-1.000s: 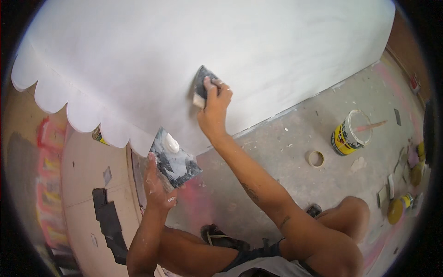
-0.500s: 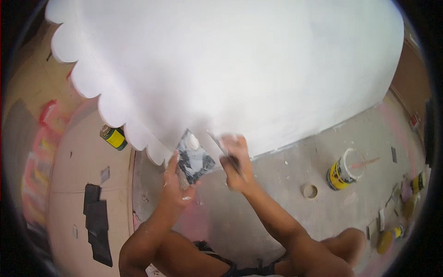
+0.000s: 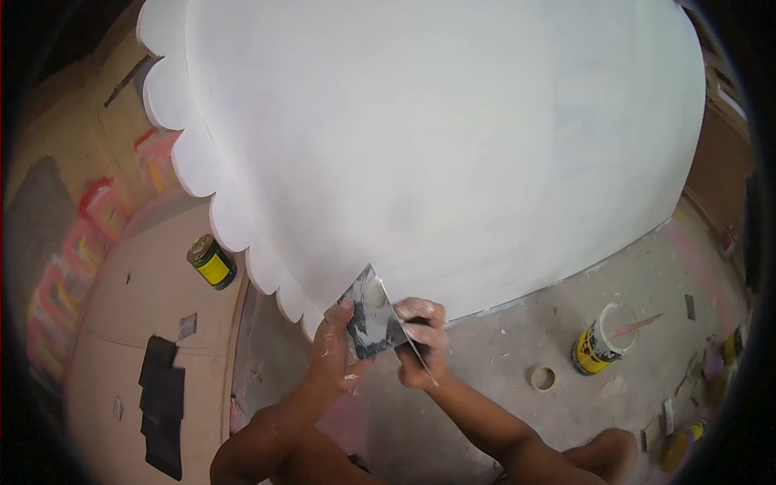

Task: Using a putty knife to apply compound and patch a large wall section.

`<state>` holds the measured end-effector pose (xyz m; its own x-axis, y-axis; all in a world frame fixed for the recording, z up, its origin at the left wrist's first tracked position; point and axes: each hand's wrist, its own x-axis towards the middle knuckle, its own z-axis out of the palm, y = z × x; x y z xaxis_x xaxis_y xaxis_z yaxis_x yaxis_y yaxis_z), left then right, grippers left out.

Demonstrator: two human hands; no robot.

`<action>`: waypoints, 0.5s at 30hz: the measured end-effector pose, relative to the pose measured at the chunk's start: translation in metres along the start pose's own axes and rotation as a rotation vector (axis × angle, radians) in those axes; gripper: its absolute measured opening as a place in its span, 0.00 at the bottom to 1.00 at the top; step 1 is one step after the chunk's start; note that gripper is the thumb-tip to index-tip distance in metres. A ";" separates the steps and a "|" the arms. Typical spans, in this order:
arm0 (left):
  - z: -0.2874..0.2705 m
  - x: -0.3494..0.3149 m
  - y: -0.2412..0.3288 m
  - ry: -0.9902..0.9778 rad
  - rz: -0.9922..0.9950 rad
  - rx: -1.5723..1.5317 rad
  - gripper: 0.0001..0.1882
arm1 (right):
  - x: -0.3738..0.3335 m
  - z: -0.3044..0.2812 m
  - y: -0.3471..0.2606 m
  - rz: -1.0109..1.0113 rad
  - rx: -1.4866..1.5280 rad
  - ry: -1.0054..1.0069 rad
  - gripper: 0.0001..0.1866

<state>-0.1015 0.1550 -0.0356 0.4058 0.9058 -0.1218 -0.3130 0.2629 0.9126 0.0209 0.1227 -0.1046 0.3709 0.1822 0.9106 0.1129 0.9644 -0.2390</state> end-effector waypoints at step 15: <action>-0.007 -0.007 0.008 -0.169 0.110 -0.028 0.20 | -0.001 -0.047 0.040 0.424 -0.505 -0.507 0.33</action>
<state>-0.1130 0.1535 -0.0304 0.5057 0.8614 0.0475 -0.3863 0.1769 0.9052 0.0686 0.1521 -0.1309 0.0285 0.6915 0.7218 0.5020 0.6145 -0.6086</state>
